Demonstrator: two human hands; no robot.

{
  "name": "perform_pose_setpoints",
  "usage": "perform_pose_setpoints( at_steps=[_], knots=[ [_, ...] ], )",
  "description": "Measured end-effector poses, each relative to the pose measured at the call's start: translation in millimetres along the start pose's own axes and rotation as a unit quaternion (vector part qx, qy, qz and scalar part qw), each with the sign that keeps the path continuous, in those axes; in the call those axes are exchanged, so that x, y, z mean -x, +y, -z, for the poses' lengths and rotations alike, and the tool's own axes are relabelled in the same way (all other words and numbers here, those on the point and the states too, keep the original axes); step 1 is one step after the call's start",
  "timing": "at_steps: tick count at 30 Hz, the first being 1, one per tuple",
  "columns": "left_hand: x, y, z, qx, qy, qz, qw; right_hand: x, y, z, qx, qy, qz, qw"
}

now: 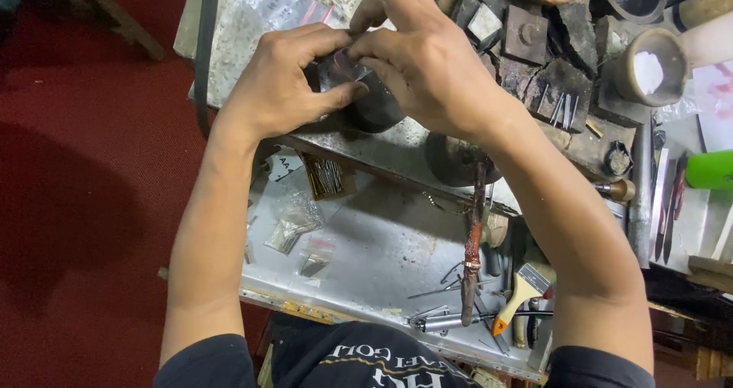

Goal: The person is picking up small pieces of solder from a plastic bag and carefully placing them onto a metal jewelry component held by a soldering clamp, then using a small tool and hammer to adjust them.

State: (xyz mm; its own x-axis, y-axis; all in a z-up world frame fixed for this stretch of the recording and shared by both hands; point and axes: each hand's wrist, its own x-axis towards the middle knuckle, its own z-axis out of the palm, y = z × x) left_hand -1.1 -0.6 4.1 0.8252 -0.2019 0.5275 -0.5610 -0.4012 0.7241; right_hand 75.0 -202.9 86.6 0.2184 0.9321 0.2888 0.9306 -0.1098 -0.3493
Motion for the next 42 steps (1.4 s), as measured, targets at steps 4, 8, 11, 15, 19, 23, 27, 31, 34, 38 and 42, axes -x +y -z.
perform_pose_setpoints(
  at_steps=[4,8,11,15,19,23,27,31,34,38,42],
  knots=[
    [-1,0,0,0.007,0.002,-0.020,1.000,-2,5,-2,0.029,0.030,0.000,0.999],
    [1,-2,-2,0.004,0.014,-0.006,1.000,-4,1,-1,0.036,0.004,-0.002,0.999],
    [0,-3,-3,-0.008,0.029,0.010,0.999,3,6,1,0.058,-0.014,-0.003,0.998],
    [2,-4,-4,-0.006,0.052,0.013,0.999,12,6,13,0.064,0.000,-0.031,0.997],
    [6,-18,-8,-0.061,0.136,0.064,0.987,29,-3,33,0.054,0.052,-0.031,0.997],
    [-5,-22,-3,-0.139,0.199,0.154,0.958,67,-21,52,0.082,0.062,-0.046,0.994],
    [-18,-31,3,-0.200,0.175,0.171,0.949,128,-31,58,0.104,0.062,-0.075,0.990],
    [-14,-31,1,-0.264,0.127,0.181,0.939,185,-51,65,0.125,0.104,-0.153,0.975],
    [2,-20,-8,-0.361,0.113,0.134,0.916,232,-64,66,0.120,0.163,-0.209,0.957],
    [14,16,-22,-0.419,0.022,0.173,0.891,296,-71,54,0.145,0.236,-0.280,0.919],
    [15,16,-24,-0.389,-0.042,0.203,0.898,331,-72,41,0.156,0.264,-0.320,0.897]
  ],
)
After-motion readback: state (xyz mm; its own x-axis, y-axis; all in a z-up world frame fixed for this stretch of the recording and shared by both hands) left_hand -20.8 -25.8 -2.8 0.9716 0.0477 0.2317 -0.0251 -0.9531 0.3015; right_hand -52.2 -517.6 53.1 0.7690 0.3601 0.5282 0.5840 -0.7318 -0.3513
